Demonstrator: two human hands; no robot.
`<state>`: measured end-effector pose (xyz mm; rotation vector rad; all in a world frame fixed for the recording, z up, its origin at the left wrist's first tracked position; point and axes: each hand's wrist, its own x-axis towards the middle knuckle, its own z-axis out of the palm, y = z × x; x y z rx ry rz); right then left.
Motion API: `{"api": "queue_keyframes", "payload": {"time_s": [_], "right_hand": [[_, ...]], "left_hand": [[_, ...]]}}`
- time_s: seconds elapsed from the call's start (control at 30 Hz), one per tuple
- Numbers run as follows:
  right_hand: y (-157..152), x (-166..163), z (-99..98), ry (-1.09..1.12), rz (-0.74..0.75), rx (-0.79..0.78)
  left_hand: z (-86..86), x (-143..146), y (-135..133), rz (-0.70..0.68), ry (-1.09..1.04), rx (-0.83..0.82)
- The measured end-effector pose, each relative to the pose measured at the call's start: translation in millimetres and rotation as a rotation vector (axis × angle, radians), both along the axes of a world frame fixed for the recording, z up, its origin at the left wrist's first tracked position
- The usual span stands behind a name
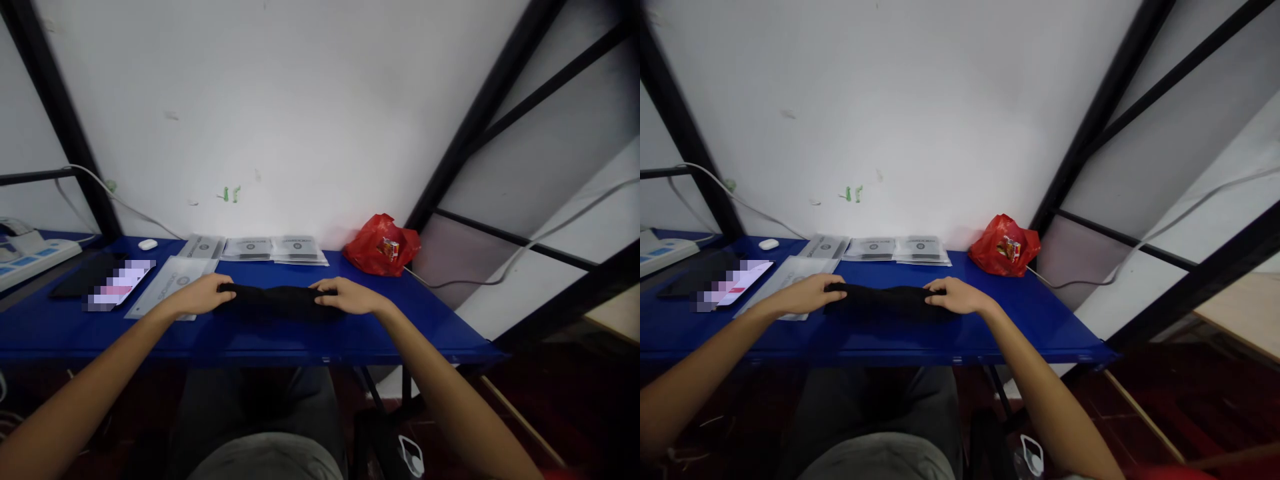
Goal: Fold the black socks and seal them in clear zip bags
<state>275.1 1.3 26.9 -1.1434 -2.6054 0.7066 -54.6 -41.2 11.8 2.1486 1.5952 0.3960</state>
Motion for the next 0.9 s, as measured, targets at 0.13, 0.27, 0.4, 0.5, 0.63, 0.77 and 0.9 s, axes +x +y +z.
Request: {"api": "queue_keyframes", "payload": {"time_s": [0.13,0.27,0.4,0.5,0.63,0.77,0.9], "right_hand": [[28,-9,-0.8,-0.085,-0.161,0.052],[20,-34,-29.4,-0.175,-0.384,0.488],[-9,-56,-74.2,-0.105,-0.267,0.490],[-12,-51,-96.7,-0.091,-0.259,0.367],[15,-22,-103.2,-0.089,-0.280,0.304],[43,5,-103.7,-0.090,-0.278,0.351],[59,22,-108.7,-0.077,-0.271,0.412]], "left_hand": [[-8.1,5,24,0.131,0.087,0.033],[-30.6,23,28,0.228,0.259,0.326],[-54.9,41,18,0.082,0.292,0.359],[-66.8,44,15,0.103,0.325,0.170],[-72.8,42,18,0.121,0.324,0.106],[-68.9,46,20,0.137,0.349,0.057],[-58.3,50,17,0.139,0.393,-0.001]]}}
